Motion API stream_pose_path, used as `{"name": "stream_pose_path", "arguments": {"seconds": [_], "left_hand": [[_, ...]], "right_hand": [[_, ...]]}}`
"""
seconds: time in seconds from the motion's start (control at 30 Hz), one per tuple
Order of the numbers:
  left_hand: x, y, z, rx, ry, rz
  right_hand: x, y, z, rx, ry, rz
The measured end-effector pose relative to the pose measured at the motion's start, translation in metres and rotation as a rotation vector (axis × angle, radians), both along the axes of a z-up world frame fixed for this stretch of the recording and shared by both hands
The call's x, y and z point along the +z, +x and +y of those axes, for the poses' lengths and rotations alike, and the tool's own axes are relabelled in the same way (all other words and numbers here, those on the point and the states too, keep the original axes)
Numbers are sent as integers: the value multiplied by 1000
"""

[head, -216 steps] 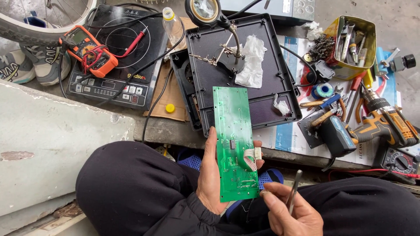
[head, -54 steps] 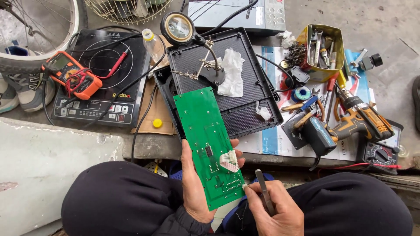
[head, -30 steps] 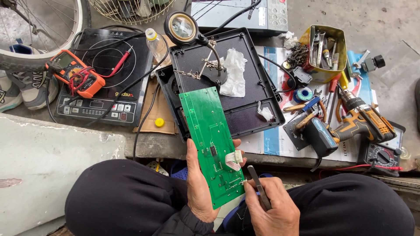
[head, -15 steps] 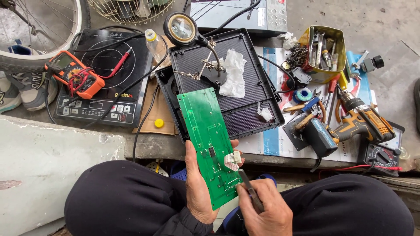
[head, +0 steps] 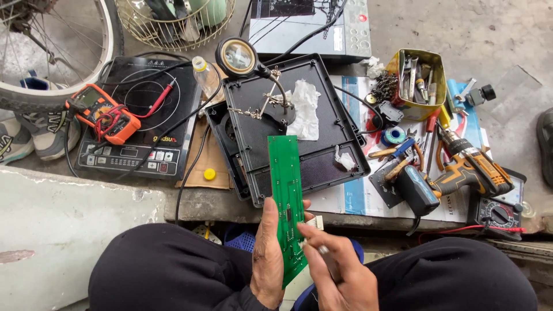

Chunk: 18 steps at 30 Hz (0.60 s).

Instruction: Repairing a printed circuit board by inspecting components and using fine tools like tweezers and a probe.

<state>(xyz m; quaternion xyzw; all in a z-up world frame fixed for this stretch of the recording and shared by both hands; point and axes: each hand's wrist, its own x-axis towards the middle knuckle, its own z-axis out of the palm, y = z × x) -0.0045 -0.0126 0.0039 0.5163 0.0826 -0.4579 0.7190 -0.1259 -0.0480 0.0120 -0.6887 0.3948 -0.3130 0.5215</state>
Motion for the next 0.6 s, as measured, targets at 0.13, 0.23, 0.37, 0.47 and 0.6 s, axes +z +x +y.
{"name": "stream_pose_path", "arguments": {"seconds": [0.13, 0.23, 0.37, 0.47, 0.6], "left_hand": [[11, 10, 3, 9, -39, 96], [8, 13, 3, -48, -177, 214], [36, 36, -9, -127, -205, 229], [65, 73, -18, -273, -283, 258], [100, 120, -23, -586, -287, 326]], "right_hand": [[-10, -4, -18, 79, -124, 43], [-11, -17, -28, 18, -206, 186], [-8, -25, -64, 152, -349, 231], [11, -18, -92, 185, -362, 274], [53, 20, -106, 225, -399, 177]]}}
